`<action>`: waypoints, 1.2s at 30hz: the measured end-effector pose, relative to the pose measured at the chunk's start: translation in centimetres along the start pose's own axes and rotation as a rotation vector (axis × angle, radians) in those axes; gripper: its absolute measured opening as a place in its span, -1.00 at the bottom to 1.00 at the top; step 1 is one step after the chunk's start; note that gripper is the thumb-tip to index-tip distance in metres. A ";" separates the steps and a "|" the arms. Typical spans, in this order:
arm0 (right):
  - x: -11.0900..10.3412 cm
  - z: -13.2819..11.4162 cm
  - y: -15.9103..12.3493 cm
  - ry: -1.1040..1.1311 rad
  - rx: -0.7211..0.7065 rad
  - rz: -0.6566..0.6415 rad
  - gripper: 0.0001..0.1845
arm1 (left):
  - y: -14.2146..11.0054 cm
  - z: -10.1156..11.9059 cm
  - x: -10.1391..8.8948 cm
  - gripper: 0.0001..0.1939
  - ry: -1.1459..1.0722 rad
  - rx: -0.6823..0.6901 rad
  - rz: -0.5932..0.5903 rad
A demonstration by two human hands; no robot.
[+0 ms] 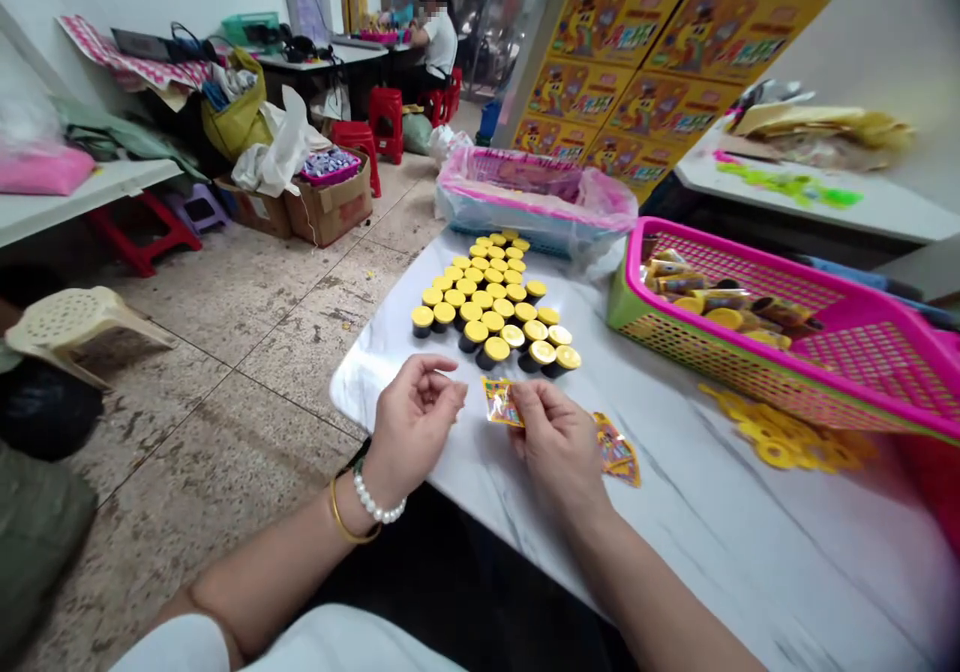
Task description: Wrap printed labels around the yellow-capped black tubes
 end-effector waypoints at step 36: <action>-0.1 -2.3 -0.6 -0.204 -0.228 0.087 -0.47 | -1.2 -0.8 0.2 -0.65 -0.035 -0.064 0.020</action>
Point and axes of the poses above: each hand's wrist, its own y-axis towards the middle knuckle, its own x-axis out of the palm, z = x × y, the point moved 7 cm from there along y, towards the middle knuckle, and after that the axes turned 5 degrees about -x, right-handed, at the moved point
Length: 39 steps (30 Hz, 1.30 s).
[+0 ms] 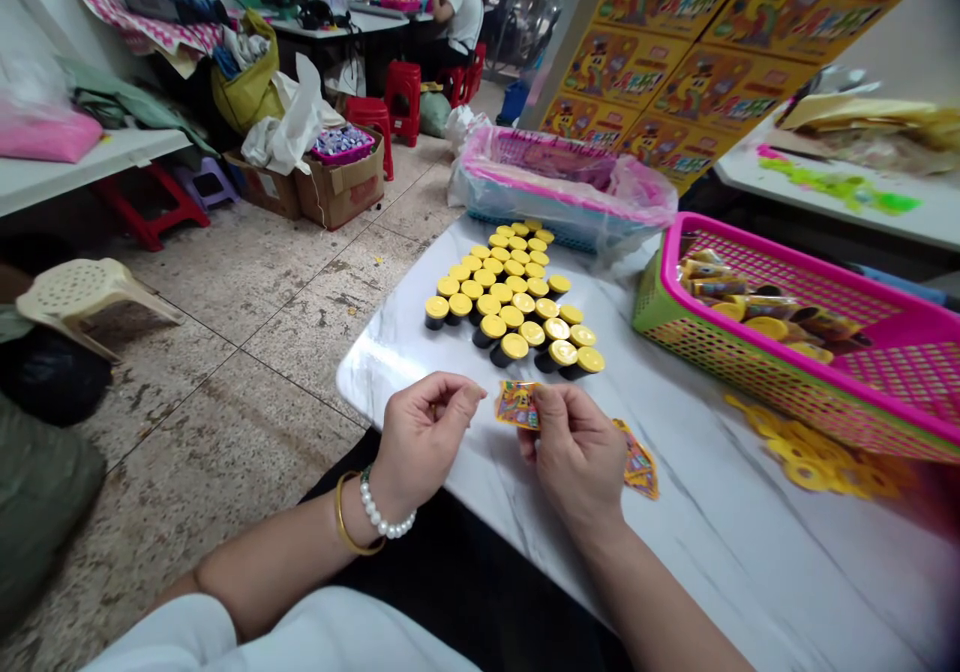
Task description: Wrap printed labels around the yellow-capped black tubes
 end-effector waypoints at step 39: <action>-7.2 1.8 5.6 -0.782 -0.210 0.214 -0.71 | 2.0 -1.3 0.3 -0.63 -0.075 -0.315 -0.166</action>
Point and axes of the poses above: each hand's wrist, its own y-axis towards the middle knuckle, its own x-axis out of the palm, z = x × y, the point moved 7 cm from there along y, towards the middle knuckle, and after that the axes turned 5 degrees about -x, right-handed, at the moved point
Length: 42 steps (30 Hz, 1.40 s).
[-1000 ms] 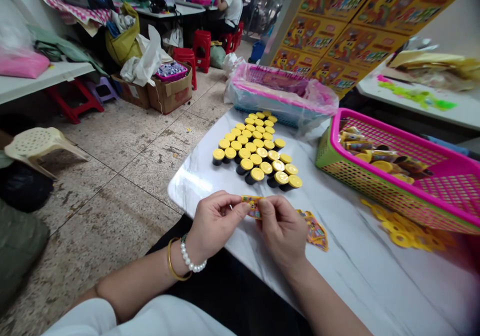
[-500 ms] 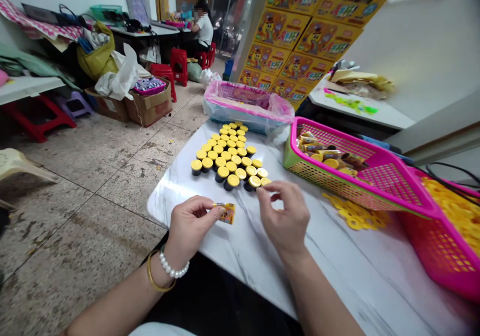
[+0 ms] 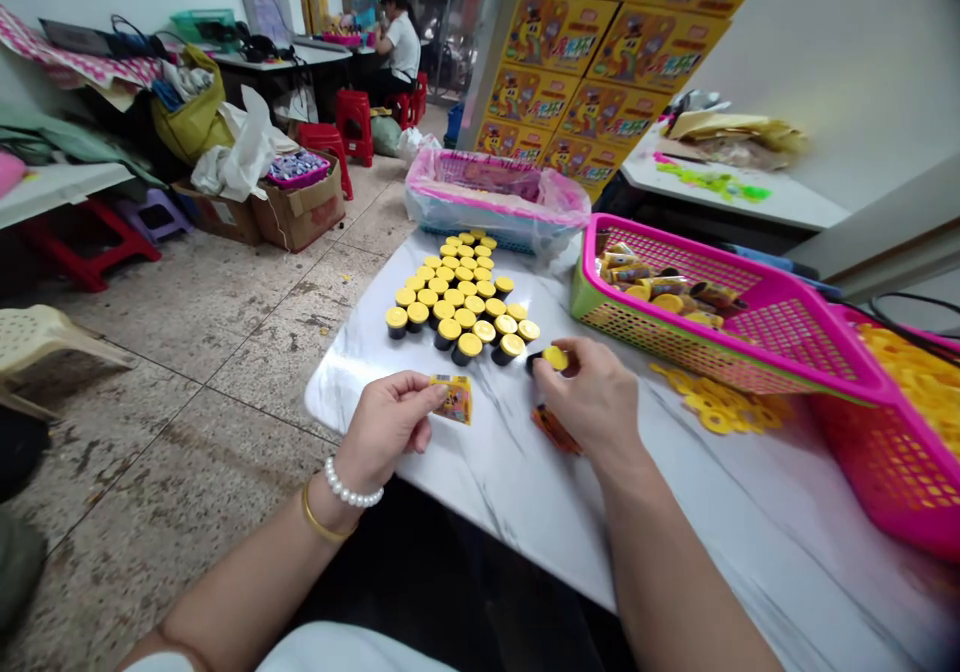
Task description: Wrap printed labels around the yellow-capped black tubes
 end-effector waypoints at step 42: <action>1.0 -5.8 -3.6 0.967 0.016 -0.338 -0.81 | 2.9 -0.7 2.8 -0.65 -0.403 -0.140 -0.187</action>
Point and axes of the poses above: each hand's wrist, its own y-axis towards the middle knuckle, its own x-axis out of the palm, z = x × y, the point moved 7 cm from there along y, towards the middle knuckle, and after that the axes turned 5 degrees about -x, right-handed, at the moved point
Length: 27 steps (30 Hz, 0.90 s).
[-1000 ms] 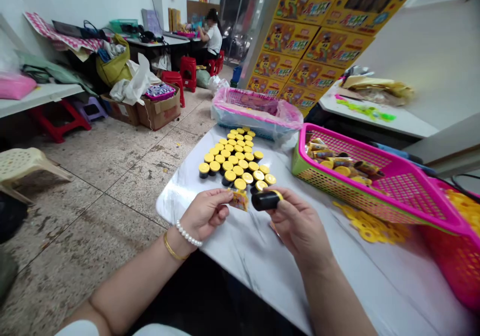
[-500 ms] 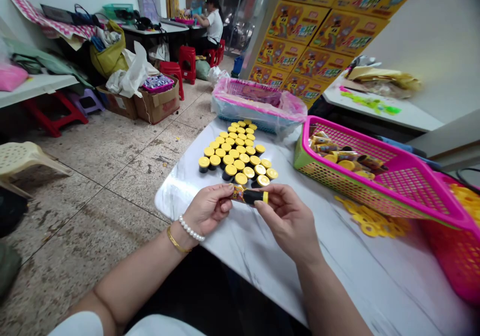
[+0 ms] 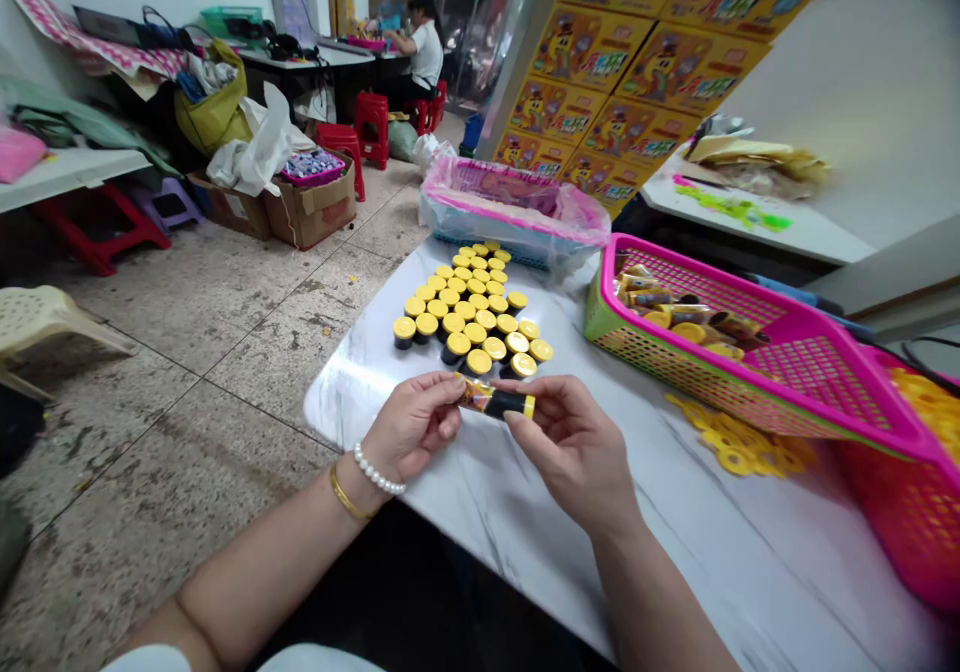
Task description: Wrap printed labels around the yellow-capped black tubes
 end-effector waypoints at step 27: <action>-7.2 -3.4 1.4 -0.267 -0.349 0.211 -0.58 | 4.3 2.4 10.7 -0.49 0.684 0.067 -0.318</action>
Point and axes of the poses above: each hand's wrist, its own y-axis towards the middle knuckle, its own x-axis out of the palm, z = x × y, the point moved 7 cm from there along y, towards the middle knuckle, and after that the axes turned 5 degrees about -x, right-handed, at the moved point
